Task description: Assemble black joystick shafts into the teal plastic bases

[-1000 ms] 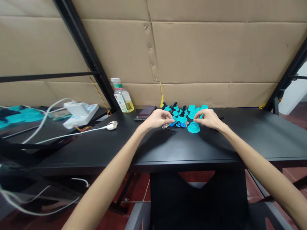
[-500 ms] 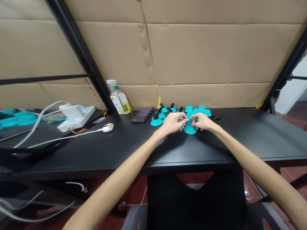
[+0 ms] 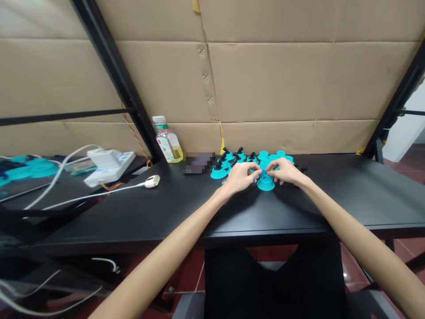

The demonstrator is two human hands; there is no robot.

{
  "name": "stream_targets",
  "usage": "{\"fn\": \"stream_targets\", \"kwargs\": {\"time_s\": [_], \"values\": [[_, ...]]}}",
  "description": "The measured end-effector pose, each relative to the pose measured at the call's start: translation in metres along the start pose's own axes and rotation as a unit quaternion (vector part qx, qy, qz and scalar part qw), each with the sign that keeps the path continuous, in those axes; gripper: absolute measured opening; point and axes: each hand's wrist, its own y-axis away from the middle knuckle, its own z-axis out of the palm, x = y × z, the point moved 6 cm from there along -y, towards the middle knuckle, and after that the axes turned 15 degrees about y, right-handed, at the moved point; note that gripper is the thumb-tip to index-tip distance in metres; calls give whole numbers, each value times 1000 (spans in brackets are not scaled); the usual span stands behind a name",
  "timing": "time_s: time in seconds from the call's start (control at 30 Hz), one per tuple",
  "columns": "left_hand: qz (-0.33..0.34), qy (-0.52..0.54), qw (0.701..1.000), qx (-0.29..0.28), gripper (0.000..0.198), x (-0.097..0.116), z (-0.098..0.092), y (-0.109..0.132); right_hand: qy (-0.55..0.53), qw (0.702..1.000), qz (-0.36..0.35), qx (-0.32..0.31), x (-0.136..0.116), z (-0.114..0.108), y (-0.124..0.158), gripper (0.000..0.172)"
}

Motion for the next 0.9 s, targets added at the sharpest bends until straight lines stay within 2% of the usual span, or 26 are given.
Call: {"fn": "stream_targets", "kwargs": {"time_s": [0.13,0.33,0.5,0.63,0.7,0.77,0.9], "values": [[-5,48,998,31,23,-6,-5,-4,-57,997,-41,31,-12,-15,6,15],[-59,214,974,34,22,-14,-5,-4,-88,992,-87,22,-26,-14,10,24],[-82,228,970,23,21,-7,-2,-2,-96,990,-105,18,-30,-14,12,31],[-63,142,988,22,22,-9,-10,-3,-46,992,-104,48,-29,-18,13,31],[-33,29,999,21,21,-11,-20,-4,9,992,-97,84,-27,-20,13,29],[-15,-80,996,30,19,-14,-33,-2,59,988,-92,106,-27,-21,13,27],[-63,-190,980,5,19,-22,-51,3,137,978,-86,129,-29,-22,16,24]]}}
